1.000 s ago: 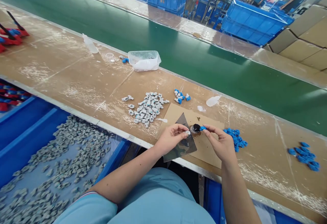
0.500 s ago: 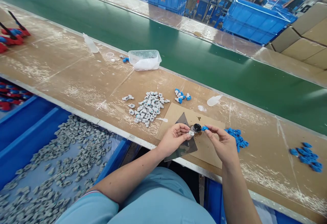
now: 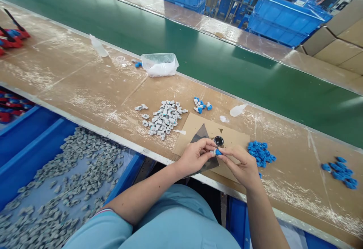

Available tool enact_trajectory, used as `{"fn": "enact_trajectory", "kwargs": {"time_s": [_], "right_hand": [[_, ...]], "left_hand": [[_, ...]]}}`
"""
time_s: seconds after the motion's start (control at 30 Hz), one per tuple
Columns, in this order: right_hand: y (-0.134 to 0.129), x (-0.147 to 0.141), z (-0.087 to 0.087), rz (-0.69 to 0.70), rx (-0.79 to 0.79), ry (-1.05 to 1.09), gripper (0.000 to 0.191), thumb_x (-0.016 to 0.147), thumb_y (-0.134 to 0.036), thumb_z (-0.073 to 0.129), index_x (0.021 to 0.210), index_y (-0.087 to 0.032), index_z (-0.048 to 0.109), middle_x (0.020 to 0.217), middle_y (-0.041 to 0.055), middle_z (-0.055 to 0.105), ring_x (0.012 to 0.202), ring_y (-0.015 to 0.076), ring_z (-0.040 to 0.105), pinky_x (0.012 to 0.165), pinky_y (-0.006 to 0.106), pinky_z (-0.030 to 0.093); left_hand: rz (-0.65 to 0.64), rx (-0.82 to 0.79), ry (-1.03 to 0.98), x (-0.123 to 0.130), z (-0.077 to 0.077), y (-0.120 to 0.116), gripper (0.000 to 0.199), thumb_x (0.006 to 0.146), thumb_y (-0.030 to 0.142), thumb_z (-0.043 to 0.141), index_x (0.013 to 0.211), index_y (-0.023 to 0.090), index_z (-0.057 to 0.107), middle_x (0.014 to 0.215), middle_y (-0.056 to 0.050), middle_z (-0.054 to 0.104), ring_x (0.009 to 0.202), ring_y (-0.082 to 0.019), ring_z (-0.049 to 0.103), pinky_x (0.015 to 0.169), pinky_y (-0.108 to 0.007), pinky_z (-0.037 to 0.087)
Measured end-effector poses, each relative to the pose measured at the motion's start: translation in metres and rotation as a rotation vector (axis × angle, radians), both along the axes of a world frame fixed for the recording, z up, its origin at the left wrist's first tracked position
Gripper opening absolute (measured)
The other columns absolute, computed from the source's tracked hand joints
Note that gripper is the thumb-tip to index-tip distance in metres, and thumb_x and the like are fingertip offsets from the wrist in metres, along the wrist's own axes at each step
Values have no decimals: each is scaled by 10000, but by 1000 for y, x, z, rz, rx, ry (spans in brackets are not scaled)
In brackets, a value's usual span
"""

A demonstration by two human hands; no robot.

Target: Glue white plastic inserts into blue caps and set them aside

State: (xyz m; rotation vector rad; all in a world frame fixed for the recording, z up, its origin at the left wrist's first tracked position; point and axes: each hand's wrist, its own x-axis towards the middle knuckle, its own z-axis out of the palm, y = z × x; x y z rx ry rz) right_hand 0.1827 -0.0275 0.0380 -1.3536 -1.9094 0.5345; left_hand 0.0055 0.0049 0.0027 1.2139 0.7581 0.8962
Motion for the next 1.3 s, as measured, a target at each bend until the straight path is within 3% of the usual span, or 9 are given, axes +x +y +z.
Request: {"fn": "enact_trajectory", "kwargs": {"time_s": [0.13, 0.3, 0.57, 0.7, 0.8, 0.93, 1.0, 1.07, 1.3], "right_hand": [[-1, 2, 4, 51, 7, 8, 131, 837, -253, 642, 927, -295, 727, 802, 28, 731, 733, 195, 662, 660, 342, 533], [-2, 0, 9, 83, 16, 28, 126, 820, -226, 661, 906, -280, 734, 754, 28, 716, 688, 181, 647, 619, 321, 524], [-7, -7, -2, 30, 45, 189, 158, 791, -181, 685, 903, -276, 742, 683, 6, 697, 616, 170, 628, 590, 316, 517], [-13, -7, -7, -55, 15, 152, 177, 809, -203, 665, 950, -285, 736, 794, 19, 738, 696, 182, 666, 652, 321, 540], [-23, 12, -7, -172, -9, 93, 191, 819, -261, 642, 990, -269, 726, 906, 42, 746, 776, 196, 684, 733, 336, 546], [-51, 63, -8, -575, -84, 17, 215, 798, -390, 602, 828, -229, 742, 830, 63, 747, 745, 222, 688, 722, 353, 544], [-65, 86, -11, -771, -172, -12, 309, 748, -489, 605, 773, -213, 740, 770, 72, 744, 670, 232, 679, 663, 358, 541], [-76, 98, -14, -879, -254, -14, 395, 706, -571, 595, 737, -202, 734, 718, 78, 737, 642, 243, 674, 626, 355, 534], [-75, 90, -27, -743, -373, -76, 440, 648, -640, 601, 734, -234, 745, 669, 63, 727, 614, 241, 665, 578, 340, 532]], "left_hand": [[-68, 148, 140, -8, 12, 2, 239, 805, 177, 587, 1042, 197, 571, 894, -43, 709, 852, -161, 667, 807, -290, 512], [-133, 121, 143, -11, 21, 2, 221, 804, 173, 579, 1023, 196, 566, 856, -38, 706, 801, -152, 660, 760, -271, 510], [-53, -21, 0, -2, 12, -5, 147, 762, 180, 625, 893, 172, 557, 831, -48, 671, 809, -152, 655, 748, -262, 501], [-72, -87, -13, 2, 6, 0, 183, 750, 219, 654, 893, 174, 550, 842, -40, 665, 809, -144, 649, 754, -266, 506], [-44, -59, 69, -4, 8, 15, 198, 756, 252, 637, 918, 173, 554, 863, -46, 663, 822, -147, 642, 758, -278, 513], [132, 92, 316, -22, 16, 51, 195, 746, 274, 607, 901, 170, 553, 875, -41, 647, 839, -158, 623, 807, -316, 513], [152, 160, 472, -29, 21, 71, 167, 739, 260, 594, 876, 172, 556, 863, -35, 639, 831, -165, 615, 806, -324, 512], [136, 190, 602, -30, 23, 89, 138, 722, 236, 597, 839, 177, 554, 833, -26, 634, 807, -170, 614, 796, -328, 513], [232, 227, 725, 1, 20, 127, 130, 706, 90, 584, 765, 183, 515, 764, -13, 628, 750, -156, 623, 794, -307, 502]]}}
